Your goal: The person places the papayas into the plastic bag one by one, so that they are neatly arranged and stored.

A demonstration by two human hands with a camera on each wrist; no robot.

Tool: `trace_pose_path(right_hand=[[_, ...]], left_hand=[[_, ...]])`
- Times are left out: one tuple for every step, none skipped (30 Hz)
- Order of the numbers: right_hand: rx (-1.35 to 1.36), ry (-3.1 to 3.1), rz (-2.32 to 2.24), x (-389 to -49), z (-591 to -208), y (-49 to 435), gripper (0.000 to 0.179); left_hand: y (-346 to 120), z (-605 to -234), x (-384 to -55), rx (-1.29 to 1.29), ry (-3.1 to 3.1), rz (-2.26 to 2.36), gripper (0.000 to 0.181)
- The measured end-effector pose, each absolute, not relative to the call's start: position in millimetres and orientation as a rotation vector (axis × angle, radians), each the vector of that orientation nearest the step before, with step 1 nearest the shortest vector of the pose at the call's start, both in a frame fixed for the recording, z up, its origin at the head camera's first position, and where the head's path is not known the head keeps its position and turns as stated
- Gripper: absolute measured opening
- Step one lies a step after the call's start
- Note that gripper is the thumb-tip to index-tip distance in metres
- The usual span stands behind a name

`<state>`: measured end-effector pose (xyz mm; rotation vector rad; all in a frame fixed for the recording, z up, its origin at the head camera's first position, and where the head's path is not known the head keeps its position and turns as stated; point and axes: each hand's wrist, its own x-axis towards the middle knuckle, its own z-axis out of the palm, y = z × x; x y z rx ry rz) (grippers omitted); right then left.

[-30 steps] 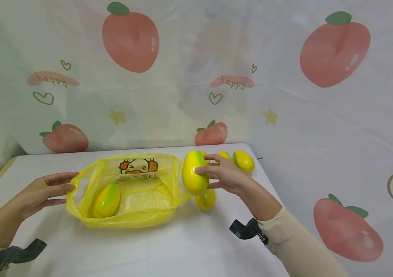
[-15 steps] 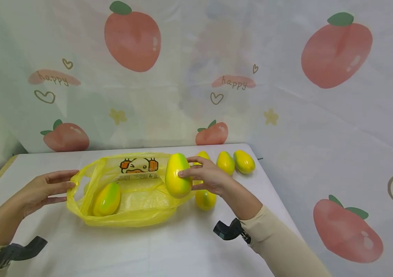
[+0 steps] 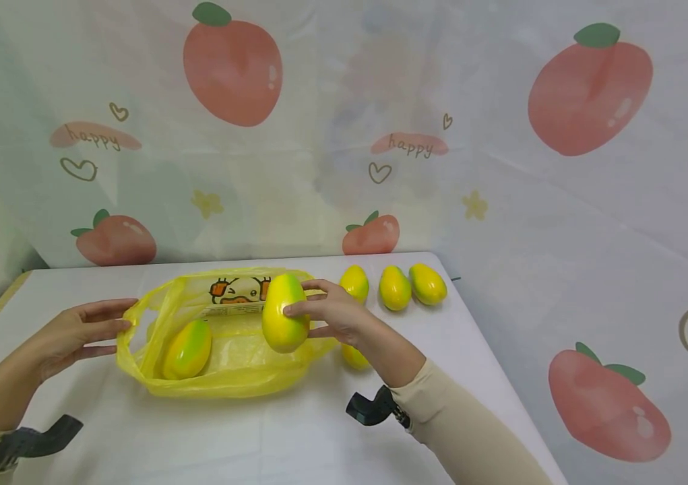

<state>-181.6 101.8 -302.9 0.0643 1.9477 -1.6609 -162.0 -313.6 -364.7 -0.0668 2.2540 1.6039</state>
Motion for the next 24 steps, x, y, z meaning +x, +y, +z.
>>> trace_pose_path(right_hand=[[0.067, 1.945, -1.665, -181.6, -304.1, 99.6, 0.068], [0.069, 1.940, -1.670, -181.8, -305.6, 97.3, 0.069], [0.074, 1.929, -1.676, -181.8, -307.2, 95.3, 0.068], [0.075, 1.923, -1.678, -181.9, -308.5, 93.3, 0.068], [0.081, 1.919, -1.683, -182.2, -310.3, 91.2, 0.068], [0.082, 1.919, -1.685, -182.6, -312.0, 89.1, 0.067], [0.089, 1.919, -1.690, -182.9, -313.6, 87.0, 0.067], [0.086, 1.923, -1.694, -183.5, -315.7, 84.8, 0.067], [0.087, 1.924, -1.698, -183.9, -317.4, 82.6, 0.067], [0.095, 1.932, -1.701, -184.3, -319.0, 80.0, 0.067], [0.102, 1.938, -1.706, -184.7, -320.7, 77.6, 0.067], [0.107, 1.944, -1.711, -184.8, -322.1, 75.3, 0.067], [0.115, 1.949, -1.718, -185.2, -323.8, 72.9, 0.067], [0.116, 1.956, -1.721, -185.5, -325.6, 70.7, 0.067], [0.124, 1.958, -1.726, -185.8, -326.8, 68.6, 0.066], [0.129, 1.966, -1.727, -186.1, -328.3, 66.5, 0.066], [0.134, 1.969, -1.730, -186.4, -329.7, 64.5, 0.066], [0.135, 1.971, -1.729, -186.4, -330.7, 62.5, 0.066], [0.134, 1.974, -1.725, -186.3, -331.6, 60.6, 0.066], [0.137, 1.977, -1.721, -185.9, -332.7, 58.3, 0.067], [0.138, 1.980, -1.715, -185.4, -333.7, 56.0, 0.068], [0.137, 1.982, -1.709, -184.9, -335.1, 53.8, 0.068], [0.137, 1.981, -1.706, -184.1, -336.2, 51.7, 0.069], [0.136, 1.982, -1.700, -183.3, -337.2, 49.4, 0.070]], left_hand=[[-313.5, -364.5, -162.0, -0.066, 2.255, 1.605, 0.073], [-313.6, -364.3, -162.0, -0.065, 2.254, 1.606, 0.072], [-313.7, -364.3, -162.0, -0.064, 2.254, 1.608, 0.072], [-313.7, -364.3, -162.0, -0.063, 2.251, 1.612, 0.072], [-313.8, -364.4, -162.0, -0.063, 2.249, 1.615, 0.072], [-313.9, -364.5, -162.0, -0.062, 2.247, 1.618, 0.072], [-314.1, -364.6, -161.9, -0.062, 2.245, 1.621, 0.071], [-314.2, -364.7, -161.9, -0.062, 2.243, 1.624, 0.071], [-314.3, -364.8, -161.8, -0.061, 2.240, 1.629, 0.071], [-314.5, -365.0, -161.6, -0.061, 2.238, 1.631, 0.071], [-314.6, -365.1, -161.4, -0.061, 2.238, 1.632, 0.071], [-314.7, -365.2, -161.2, -0.061, 2.237, 1.634, 0.071], [-314.7, -365.3, -161.1, -0.059, 2.235, 1.634, 0.071], [-314.7, -365.5, -161.2, -0.057, 2.236, 1.632, 0.071], [-314.7, -365.6, -161.3, -0.054, 2.237, 1.629, 0.071], [-314.7, -365.6, -161.4, -0.053, 2.240, 1.624, 0.072], [-314.7, -365.6, -161.6, -0.051, 2.243, 1.618, 0.072], [-314.7, -365.7, -161.9, -0.051, 2.246, 1.614, 0.072], [-314.9, -365.7, -162.3, -0.049, 2.252, 1.609, 0.073], [-315.2, -365.8, -162.7, -0.050, 2.257, 1.606, 0.073], [-315.3, -365.7, -163.0, -0.051, 2.262, 1.602, 0.073], [-315.5, -365.6, -163.4, -0.052, 2.264, 1.602, 0.073], [-315.7, -365.6, -163.6, -0.052, 2.265, 1.602, 0.073], [-315.9, -365.5, -163.8, -0.052, 2.267, 1.603, 0.073]])
